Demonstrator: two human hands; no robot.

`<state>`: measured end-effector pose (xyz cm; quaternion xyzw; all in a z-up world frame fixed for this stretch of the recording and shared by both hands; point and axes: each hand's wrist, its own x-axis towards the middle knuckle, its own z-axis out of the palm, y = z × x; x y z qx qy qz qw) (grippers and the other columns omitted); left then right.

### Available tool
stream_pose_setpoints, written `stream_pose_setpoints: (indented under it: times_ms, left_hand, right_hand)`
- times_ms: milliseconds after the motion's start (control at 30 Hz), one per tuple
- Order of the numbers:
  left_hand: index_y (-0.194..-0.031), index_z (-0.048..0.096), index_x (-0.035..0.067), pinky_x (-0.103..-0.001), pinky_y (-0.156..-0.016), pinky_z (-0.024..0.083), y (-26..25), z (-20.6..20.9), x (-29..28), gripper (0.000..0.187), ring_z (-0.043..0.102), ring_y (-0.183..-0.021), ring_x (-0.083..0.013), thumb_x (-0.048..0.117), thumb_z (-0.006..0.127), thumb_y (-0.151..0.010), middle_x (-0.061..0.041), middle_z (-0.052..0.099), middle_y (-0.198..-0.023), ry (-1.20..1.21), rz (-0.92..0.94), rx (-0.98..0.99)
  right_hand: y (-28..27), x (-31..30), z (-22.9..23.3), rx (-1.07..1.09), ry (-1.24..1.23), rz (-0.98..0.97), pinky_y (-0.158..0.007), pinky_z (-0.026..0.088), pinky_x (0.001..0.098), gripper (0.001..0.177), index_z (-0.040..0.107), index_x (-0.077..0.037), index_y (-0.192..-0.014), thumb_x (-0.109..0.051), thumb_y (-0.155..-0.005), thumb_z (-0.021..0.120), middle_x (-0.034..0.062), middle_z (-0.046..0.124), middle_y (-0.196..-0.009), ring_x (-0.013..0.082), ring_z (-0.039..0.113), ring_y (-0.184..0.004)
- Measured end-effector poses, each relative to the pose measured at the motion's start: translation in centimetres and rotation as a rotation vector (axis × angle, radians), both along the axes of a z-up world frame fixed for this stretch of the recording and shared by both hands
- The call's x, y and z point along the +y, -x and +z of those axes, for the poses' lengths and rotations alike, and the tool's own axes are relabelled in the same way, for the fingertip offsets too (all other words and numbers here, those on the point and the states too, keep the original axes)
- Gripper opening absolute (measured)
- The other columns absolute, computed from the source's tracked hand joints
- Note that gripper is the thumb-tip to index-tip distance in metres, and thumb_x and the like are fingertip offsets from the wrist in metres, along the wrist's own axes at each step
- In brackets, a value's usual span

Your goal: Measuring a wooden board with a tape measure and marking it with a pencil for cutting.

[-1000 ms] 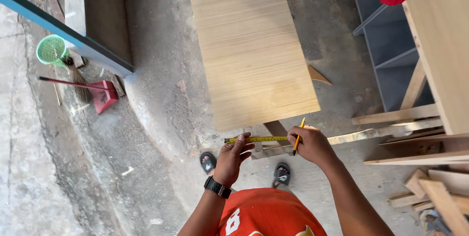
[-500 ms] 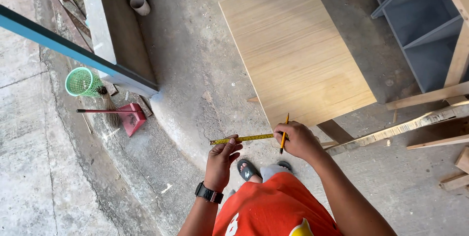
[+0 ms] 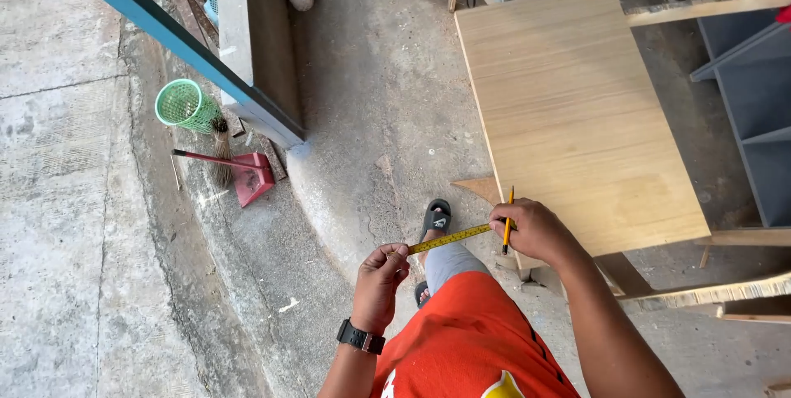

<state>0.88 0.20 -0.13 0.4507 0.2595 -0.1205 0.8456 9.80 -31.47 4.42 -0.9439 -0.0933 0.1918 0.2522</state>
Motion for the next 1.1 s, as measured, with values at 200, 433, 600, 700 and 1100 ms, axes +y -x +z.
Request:
stream_pose_setpoints:
  times_ms: [200, 433, 600, 700, 1100]
  left_hand:
    - [-0.102, 0.082, 0.003, -0.027, -0.068, 0.043, -8.0, -0.1, 0.2, 0.006, 0.045, -0.068, -0.0114, 0.008, 0.080, -0.098, -0.003, 0.070, -0.080, -0.053, -0.102, -0.049]
    - [-0.103, 0.085, 0.004, -0.028, -0.069, 0.044, -20.2, 1.7, 0.8, 0.010, 0.052, -0.070, -0.0115, 0.012, 0.081, -0.099, -0.001, 0.071, -0.077, -0.137, -0.308, -0.091]
    - [-0.102, 0.087, 0.004, -0.028, -0.072, 0.047, -27.3, 4.5, 2.3, 0.008, 0.056, -0.075, -0.0117, 0.009, 0.081, -0.100, -0.002, 0.076, -0.085, -0.233, -0.313, -0.037]
    - [-0.103, 0.085, 0.004, -0.028, -0.068, 0.041, -31.2, 4.4, 3.6, 0.009, 0.049, -0.071, -0.0119, 0.012, 0.080, -0.100, -0.001, 0.066, -0.077, -0.192, -0.226, -0.069]
    - [-0.097, 0.079, 0.009, -0.028, -0.068, 0.042, -48.7, 3.2, 9.5, 0.006, 0.048, -0.071, -0.0111, 0.010, 0.080, -0.102, 0.000, 0.064, -0.079, -0.036, -0.415, -0.161]
  right_hand:
    - [-6.0, 0.7, 1.0, 0.047, 0.008, -0.103, -0.073, 0.051, 0.0377, 0.014, 0.078, -0.017, -0.103, -0.027, -0.102, 0.069, 0.0074, 0.074, -0.086, 0.0244, 0.068, -0.078]
    - [-16.4, 3.3, 6.7, 0.359, 0.083, -0.380, -0.083, 0.047, 0.0349, 0.028, 0.078, -0.022, -0.094, -0.028, -0.099, 0.051, 0.0021, 0.070, -0.097, 0.0188, 0.059, -0.097]
    - [-24.6, 2.5, 1.1, 0.078, 0.024, -0.172, -0.083, 0.050, 0.0339, 0.015, 0.079, -0.020, -0.094, -0.026, -0.100, 0.066, 0.0002, 0.074, -0.084, 0.0202, 0.063, -0.094]
    - [-29.6, 3.7, -0.2, -0.107, -0.084, -0.029, -0.080, 0.049, 0.0355, 0.012, 0.073, -0.018, -0.082, -0.019, -0.094, 0.071, -0.0025, 0.075, -0.077, 0.0227, 0.063, -0.080]
    - [-38.5, 13.8, 1.6, 0.043, -0.155, -0.252, -0.069, 0.047, 0.0341, 0.009, 0.073, -0.015, -0.089, -0.016, -0.098, 0.070, 0.0039, 0.066, -0.076, 0.0188, 0.059, -0.070]
